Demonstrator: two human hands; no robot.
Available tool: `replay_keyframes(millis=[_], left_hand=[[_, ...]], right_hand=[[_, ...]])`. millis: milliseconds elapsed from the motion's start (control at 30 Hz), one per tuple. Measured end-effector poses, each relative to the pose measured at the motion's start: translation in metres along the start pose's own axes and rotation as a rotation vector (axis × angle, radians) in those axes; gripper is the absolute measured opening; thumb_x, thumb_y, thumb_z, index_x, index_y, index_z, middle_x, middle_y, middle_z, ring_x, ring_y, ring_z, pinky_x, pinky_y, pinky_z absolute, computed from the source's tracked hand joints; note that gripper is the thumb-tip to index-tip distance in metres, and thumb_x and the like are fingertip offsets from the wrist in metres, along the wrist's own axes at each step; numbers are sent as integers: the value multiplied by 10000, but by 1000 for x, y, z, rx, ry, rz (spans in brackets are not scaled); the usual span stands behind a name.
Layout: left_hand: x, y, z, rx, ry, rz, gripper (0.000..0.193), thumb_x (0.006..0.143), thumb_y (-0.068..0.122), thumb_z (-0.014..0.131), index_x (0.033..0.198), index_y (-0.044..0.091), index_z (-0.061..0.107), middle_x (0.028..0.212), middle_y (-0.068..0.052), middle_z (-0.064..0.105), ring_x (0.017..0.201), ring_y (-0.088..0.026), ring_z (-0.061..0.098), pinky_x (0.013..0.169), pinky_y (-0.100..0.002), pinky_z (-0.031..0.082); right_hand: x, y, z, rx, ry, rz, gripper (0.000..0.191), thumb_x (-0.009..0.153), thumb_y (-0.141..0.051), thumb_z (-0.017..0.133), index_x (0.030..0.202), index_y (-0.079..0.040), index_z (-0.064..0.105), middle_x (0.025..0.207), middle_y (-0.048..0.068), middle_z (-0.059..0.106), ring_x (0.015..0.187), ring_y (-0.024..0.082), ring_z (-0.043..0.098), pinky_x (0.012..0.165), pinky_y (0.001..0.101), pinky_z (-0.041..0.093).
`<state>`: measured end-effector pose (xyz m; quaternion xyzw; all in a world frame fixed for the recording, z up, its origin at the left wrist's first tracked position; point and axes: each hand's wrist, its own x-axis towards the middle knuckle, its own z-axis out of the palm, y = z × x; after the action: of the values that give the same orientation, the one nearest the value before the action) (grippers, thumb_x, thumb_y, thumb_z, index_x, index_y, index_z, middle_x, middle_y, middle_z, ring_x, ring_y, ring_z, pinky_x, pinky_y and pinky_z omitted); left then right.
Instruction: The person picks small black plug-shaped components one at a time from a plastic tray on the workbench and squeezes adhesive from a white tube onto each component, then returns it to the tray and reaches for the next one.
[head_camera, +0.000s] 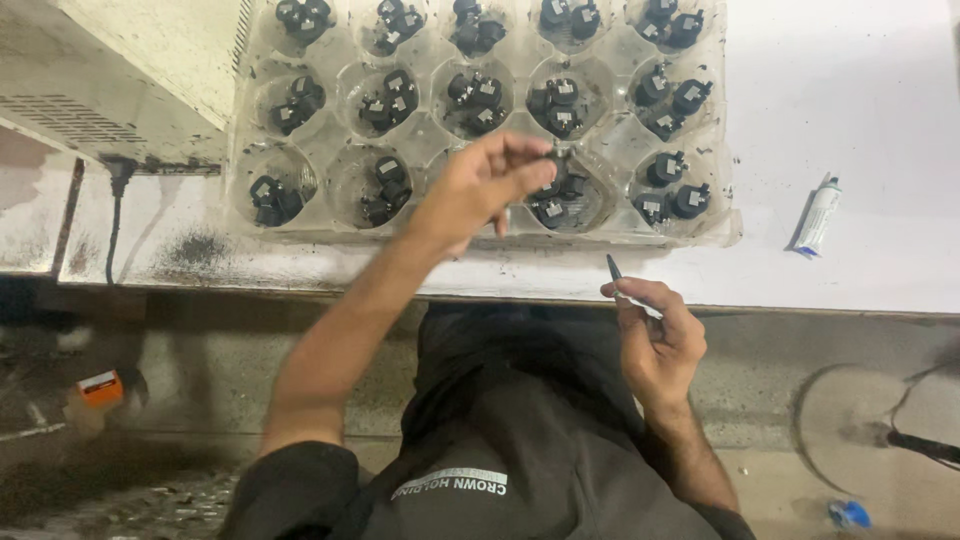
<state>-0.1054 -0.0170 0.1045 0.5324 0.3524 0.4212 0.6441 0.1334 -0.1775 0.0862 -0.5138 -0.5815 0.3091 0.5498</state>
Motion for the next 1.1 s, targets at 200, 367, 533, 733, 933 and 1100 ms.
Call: replay_keyframes(millis=[200,367,533,733,933,1100], left_hand=[[134,4,-48,826,155,494,326,955,244,800,1211,90,668,1167,-101,764,1077,-275,732,891,-423,589],[178,-9,-53,1042,215,550,280,937,165,761,1176,85,640,1139,-114,756,1075,-382,656,926,-513,526],[192,-10,-48,1156,183,531,257,934,141,729,1171,95,642,1109,-96,736,1005,-372,616,865,-542,505],[203,-18,-52,1453,89,451,326,785,-10,665,1060,142,754,1108,-66,708,1098,-359,568,920,-535,503],[179,5,-41,1495,77,407,356,808,4,647,1142,95,731,1154,-113,663,1102,-354,564,931,-523,511],[121,68,-10,1122,311,809,191,1031,193,681,1161,53,700,1113,-112,688,1045,-329,622,873,-463,551]], right_hand=[[-3,2,-4,53,39,-26,198,1053,71,577,1230,1,631,1115,99,728,887,52,616,699,171,480],[1,0,-6,-19,44,-89,204,1037,77,575,1215,-5,630,1114,98,735,910,48,653,680,165,501],[3,6,-5,-38,107,44,200,1025,77,600,1197,-9,657,1091,105,762,704,21,514,585,158,402],[4,4,0,-26,59,-131,186,1052,64,584,1219,-4,629,1124,99,731,1011,76,673,818,195,530],[-5,0,1,-27,68,-59,182,1038,55,595,1204,-3,644,1090,105,745,849,49,605,686,182,467],[-7,2,-1,50,65,13,190,1024,61,588,1195,-1,644,1105,107,749,746,40,559,611,179,441]])
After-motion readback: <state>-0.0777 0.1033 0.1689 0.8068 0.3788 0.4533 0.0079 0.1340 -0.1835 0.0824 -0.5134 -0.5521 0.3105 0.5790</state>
